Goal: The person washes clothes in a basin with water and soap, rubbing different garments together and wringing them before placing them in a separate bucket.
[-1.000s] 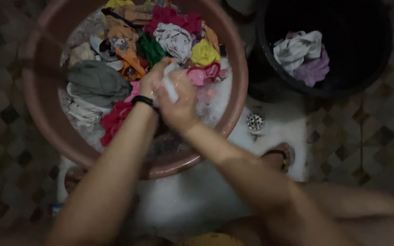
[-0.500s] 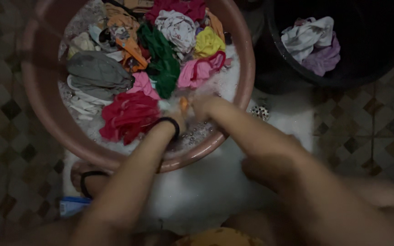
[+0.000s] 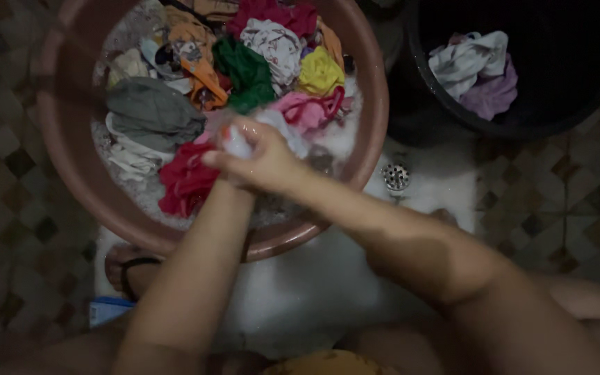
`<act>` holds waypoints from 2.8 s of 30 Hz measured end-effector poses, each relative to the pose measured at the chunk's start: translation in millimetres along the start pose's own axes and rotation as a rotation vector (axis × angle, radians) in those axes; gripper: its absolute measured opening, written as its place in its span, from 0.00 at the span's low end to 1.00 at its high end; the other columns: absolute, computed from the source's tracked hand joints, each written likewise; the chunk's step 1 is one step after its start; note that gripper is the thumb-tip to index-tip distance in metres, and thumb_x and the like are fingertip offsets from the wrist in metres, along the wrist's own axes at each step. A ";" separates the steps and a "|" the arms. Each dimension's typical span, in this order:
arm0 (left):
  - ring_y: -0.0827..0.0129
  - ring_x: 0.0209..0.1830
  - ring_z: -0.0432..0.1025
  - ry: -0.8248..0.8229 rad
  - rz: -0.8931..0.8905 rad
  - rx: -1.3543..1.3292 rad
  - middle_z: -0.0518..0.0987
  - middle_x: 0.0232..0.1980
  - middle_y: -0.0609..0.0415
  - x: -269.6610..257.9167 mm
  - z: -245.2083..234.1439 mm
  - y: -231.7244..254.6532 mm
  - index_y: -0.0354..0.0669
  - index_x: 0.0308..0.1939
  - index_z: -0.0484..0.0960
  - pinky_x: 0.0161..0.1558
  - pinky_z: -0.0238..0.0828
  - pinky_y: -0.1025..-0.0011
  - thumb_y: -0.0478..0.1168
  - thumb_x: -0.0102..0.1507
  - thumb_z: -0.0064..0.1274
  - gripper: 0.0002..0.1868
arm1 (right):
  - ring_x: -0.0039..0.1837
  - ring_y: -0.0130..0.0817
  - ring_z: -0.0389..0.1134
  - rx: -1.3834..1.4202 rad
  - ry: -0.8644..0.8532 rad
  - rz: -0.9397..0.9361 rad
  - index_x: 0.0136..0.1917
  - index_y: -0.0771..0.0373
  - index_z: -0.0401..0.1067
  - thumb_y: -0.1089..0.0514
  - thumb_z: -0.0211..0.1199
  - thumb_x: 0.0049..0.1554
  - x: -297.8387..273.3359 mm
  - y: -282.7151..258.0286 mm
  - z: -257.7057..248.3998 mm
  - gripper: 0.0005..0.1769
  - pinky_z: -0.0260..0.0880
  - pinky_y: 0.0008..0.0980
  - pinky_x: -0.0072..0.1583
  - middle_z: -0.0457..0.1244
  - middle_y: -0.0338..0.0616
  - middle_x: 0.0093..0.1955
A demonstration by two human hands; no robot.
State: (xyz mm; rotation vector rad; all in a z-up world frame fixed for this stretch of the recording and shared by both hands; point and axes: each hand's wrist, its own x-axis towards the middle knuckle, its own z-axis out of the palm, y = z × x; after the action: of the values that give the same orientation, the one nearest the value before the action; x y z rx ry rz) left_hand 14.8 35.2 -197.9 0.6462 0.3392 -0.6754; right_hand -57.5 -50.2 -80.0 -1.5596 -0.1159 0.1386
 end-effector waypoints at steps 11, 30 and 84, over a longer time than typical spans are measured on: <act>0.51 0.58 0.73 0.066 0.121 1.625 0.79 0.56 0.37 -5.2 -5.1 22.9 0.35 0.61 0.73 0.56 0.71 0.58 0.57 0.61 0.60 0.34 | 0.56 0.58 0.67 -1.393 0.066 -0.281 0.44 0.59 0.77 0.49 0.66 0.52 10.2 33.8 -112.1 0.12 0.67 0.52 0.56 0.67 0.59 0.52; 0.55 0.48 0.77 0.064 -0.287 0.454 0.82 0.51 0.46 -16.1 -30.9 -3.7 0.44 0.55 0.80 0.51 0.74 0.55 0.59 0.70 0.35 0.27 | 0.47 0.35 0.71 -0.427 -0.306 0.109 0.53 0.65 0.77 0.61 0.63 0.49 36.2 24.4 -108.2 0.16 0.73 0.34 0.49 0.69 0.42 0.45; 0.41 0.49 0.75 -0.152 0.397 1.986 0.80 0.52 0.37 2.9 98.9 -55.3 0.46 0.59 0.79 0.51 0.71 0.48 0.36 0.60 0.49 0.22 | 0.59 0.33 0.70 0.793 0.239 -0.254 0.68 0.60 0.70 0.54 0.65 0.59 34.7 -52.6 -233.3 0.24 0.73 0.35 0.61 0.66 0.39 0.62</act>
State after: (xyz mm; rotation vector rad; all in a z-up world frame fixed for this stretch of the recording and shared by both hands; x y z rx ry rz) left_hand -11.7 -63.5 -148.9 2.4256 -0.7838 -0.4847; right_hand 15.2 -275.2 -29.9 -0.7514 -0.0575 -0.1878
